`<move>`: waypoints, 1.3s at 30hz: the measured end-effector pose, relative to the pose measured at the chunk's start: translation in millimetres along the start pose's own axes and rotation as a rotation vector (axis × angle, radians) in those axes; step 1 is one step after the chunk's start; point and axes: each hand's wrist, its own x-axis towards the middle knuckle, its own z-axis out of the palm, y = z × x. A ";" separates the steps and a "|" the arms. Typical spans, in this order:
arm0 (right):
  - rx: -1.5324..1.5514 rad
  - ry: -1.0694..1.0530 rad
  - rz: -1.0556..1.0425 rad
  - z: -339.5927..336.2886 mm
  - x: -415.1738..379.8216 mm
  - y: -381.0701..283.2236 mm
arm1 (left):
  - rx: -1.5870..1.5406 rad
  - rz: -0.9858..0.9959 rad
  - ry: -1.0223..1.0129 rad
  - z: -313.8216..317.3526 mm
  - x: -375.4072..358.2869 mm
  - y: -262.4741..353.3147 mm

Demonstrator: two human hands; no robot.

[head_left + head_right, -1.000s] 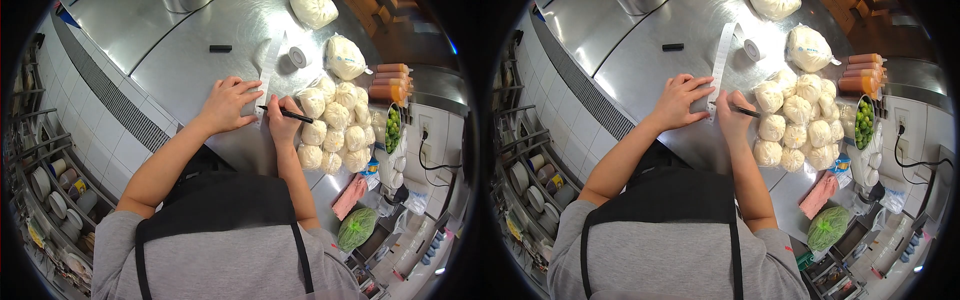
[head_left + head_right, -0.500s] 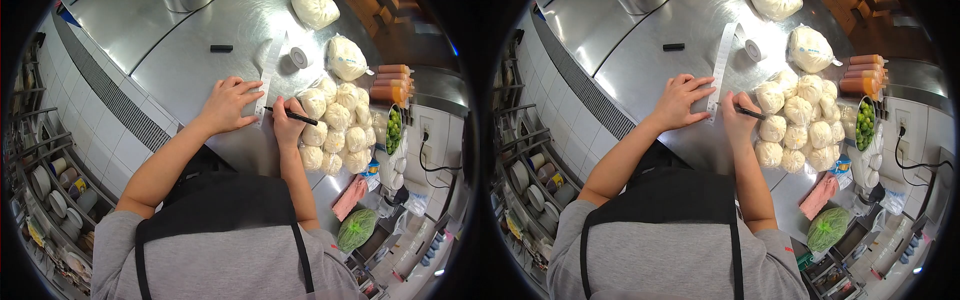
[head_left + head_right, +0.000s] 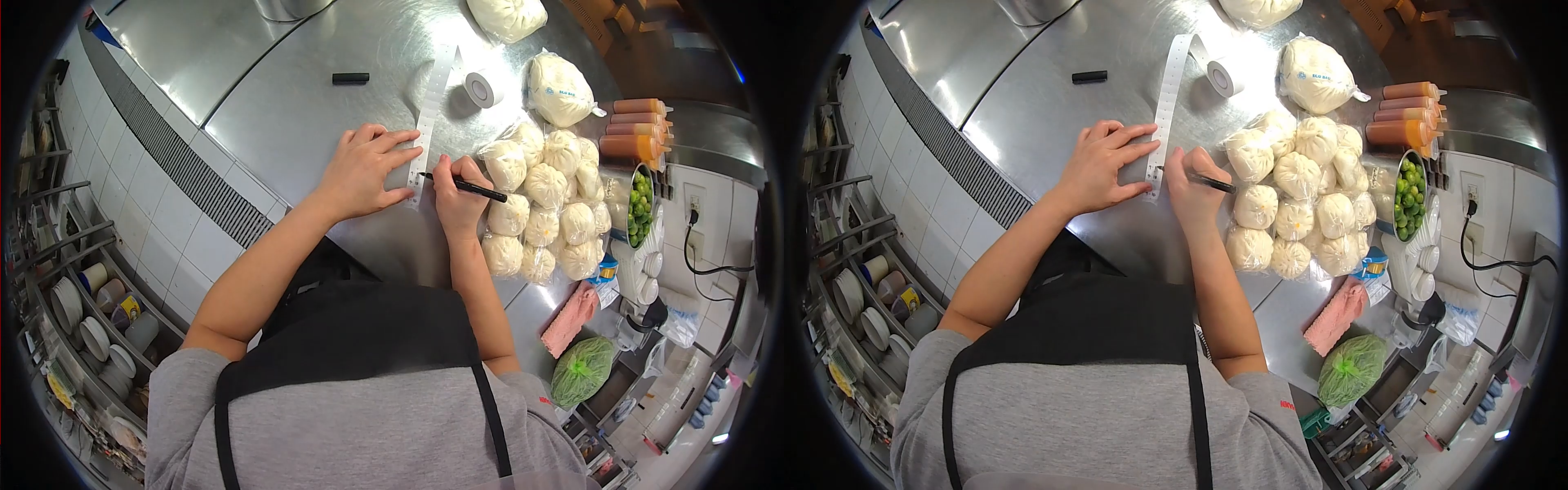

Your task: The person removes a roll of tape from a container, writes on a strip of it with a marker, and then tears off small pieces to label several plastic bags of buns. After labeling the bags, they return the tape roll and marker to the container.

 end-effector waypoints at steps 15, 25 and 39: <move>-0.040 -0.021 -0.036 -2.3 1.1 -5.7 | 0.033 0.015 0.022 0.9 -0.3 -0.3; 0.038 -0.018 -0.008 1.0 7.8 -1.9 | -0.008 -0.004 -0.006 -0.5 -0.4 0.2; -0.012 -0.041 -0.067 11.1 11.0 -6.9 | -0.003 -0.012 -0.005 -1.5 -0.1 1.2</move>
